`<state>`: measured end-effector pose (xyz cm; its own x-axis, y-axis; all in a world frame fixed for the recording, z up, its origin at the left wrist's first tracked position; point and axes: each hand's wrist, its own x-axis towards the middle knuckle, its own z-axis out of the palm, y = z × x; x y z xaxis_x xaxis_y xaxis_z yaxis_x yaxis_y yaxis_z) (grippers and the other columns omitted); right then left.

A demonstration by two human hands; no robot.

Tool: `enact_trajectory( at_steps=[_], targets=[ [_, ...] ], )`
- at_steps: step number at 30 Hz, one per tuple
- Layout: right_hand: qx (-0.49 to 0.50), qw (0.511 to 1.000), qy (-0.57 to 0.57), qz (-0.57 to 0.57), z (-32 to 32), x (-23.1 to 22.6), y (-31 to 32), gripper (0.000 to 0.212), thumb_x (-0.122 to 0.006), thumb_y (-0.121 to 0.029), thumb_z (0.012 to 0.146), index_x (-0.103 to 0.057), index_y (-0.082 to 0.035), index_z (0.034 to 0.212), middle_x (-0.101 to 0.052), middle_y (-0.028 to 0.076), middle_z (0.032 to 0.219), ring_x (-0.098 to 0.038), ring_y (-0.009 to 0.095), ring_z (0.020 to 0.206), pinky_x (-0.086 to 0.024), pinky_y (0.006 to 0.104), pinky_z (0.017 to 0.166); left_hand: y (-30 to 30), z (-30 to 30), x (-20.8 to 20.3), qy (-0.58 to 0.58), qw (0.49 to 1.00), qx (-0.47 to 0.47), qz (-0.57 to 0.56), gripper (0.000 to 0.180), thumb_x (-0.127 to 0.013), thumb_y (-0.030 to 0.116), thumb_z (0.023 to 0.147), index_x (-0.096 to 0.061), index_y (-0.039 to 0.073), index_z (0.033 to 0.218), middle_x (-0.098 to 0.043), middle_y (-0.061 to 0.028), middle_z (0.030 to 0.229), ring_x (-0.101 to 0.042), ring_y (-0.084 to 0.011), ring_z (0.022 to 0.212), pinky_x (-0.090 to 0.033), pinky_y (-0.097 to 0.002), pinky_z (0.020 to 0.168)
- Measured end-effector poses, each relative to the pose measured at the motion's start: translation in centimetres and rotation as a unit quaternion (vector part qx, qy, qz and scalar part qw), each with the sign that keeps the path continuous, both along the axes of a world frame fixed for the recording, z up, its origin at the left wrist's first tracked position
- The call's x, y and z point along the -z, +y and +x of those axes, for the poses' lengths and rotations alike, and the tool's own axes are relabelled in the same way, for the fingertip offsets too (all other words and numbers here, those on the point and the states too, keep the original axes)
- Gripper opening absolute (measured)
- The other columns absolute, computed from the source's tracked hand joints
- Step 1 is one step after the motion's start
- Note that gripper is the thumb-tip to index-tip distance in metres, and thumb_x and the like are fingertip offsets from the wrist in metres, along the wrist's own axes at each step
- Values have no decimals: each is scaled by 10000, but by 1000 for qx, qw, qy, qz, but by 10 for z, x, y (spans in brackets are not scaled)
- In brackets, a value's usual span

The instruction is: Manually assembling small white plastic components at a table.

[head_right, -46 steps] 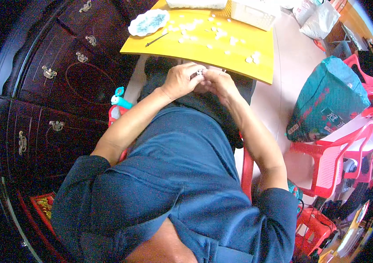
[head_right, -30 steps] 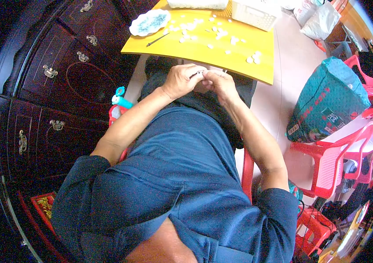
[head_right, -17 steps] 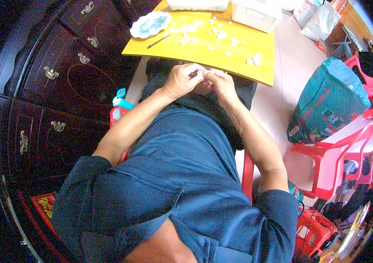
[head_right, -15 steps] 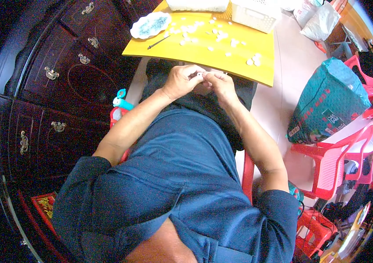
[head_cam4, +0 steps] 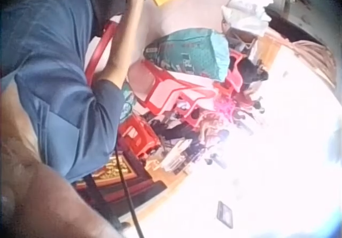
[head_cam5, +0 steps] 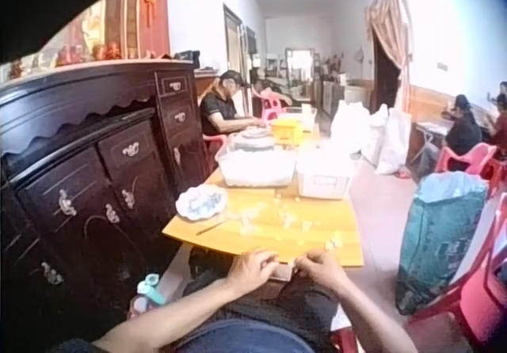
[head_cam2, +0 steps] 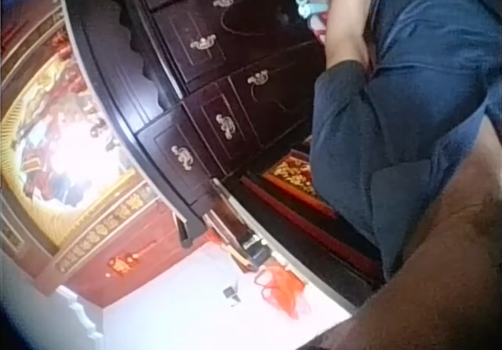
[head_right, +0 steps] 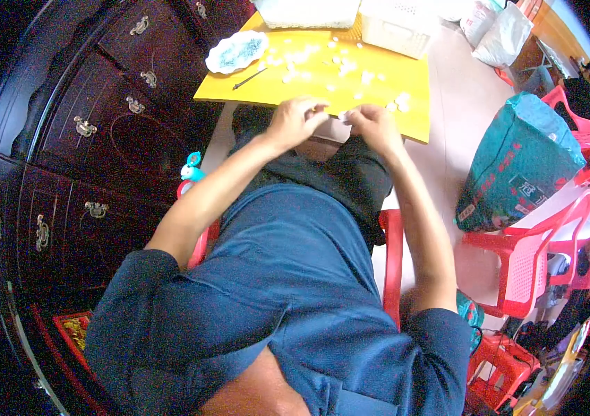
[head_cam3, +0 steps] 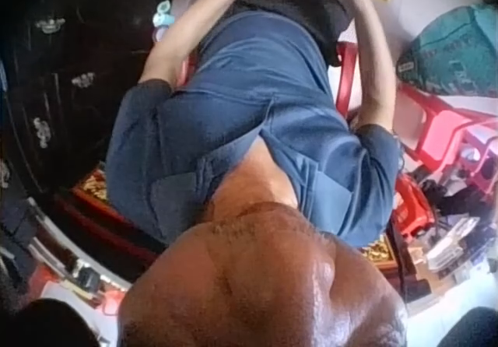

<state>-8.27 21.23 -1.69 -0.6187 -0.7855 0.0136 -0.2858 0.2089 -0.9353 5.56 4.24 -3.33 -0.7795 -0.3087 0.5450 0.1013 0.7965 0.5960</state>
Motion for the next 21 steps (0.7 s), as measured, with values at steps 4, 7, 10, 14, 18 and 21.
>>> enact_trajectory(
  at_steps=[4,7,10,14,18,21],
  targets=[
    [47,965,237,106,-45,-8,5,300,-623,-304,843,-735,-38,923,-696,217,863,-703,338,833,-542,423,760,-27,-50,-5,12,996,-47,-78,178,-706,204,825,-730,104,970,-691,-107,855,-673,-249,724,-541,-369,675],
    [99,940,275,174,-64,-2,13,293,-639,-323,828,-739,-60,911,-700,210,871,-697,355,844,-538,438,778,-35,-80,-9,-10,989,-66,-129,167,-686,240,826,-733,141,951,-687,-112,857,-674,-296,778,-541,-405,715],
    [104,935,283,189,-73,2,23,292,-627,-338,835,-740,-77,899,-698,211,893,-687,370,870,-533,448,797,-37,-99,-11,-57,989,-56,-123,159,-663,262,826,-732,170,935,-681,-115,876,-667,-333,839,-533,-445,743],
    [108,942,228,220,-80,-2,25,306,-614,-348,848,-738,-80,928,-698,217,913,-686,367,885,-533,443,802,-45,-112,-4,-100,984,-60,-137,135,-653,254,823,-718,168,904,-677,-123,908,-665,-340,871,-527,-471,735],
    [143,930,281,188,-91,8,30,332,-635,-316,856,-708,8,847,-691,144,706,-690,239,667,-529,364,660,-39,-122,-4,-159,968,-70,-182,251,-585,181,835,-711,168,1052,-699,-138,1039,-675,-320,968,-536,-455,821],
    [154,931,253,212,-89,4,27,319,-628,-361,840,-735,-74,928,-698,222,927,-687,372,896,-532,443,811,-45,-127,-3,-212,935,-79,-274,234,-544,145,843,-699,111,1015,-694,-175,1017,-677,-334,953,-540,-465,804]
  ],
)
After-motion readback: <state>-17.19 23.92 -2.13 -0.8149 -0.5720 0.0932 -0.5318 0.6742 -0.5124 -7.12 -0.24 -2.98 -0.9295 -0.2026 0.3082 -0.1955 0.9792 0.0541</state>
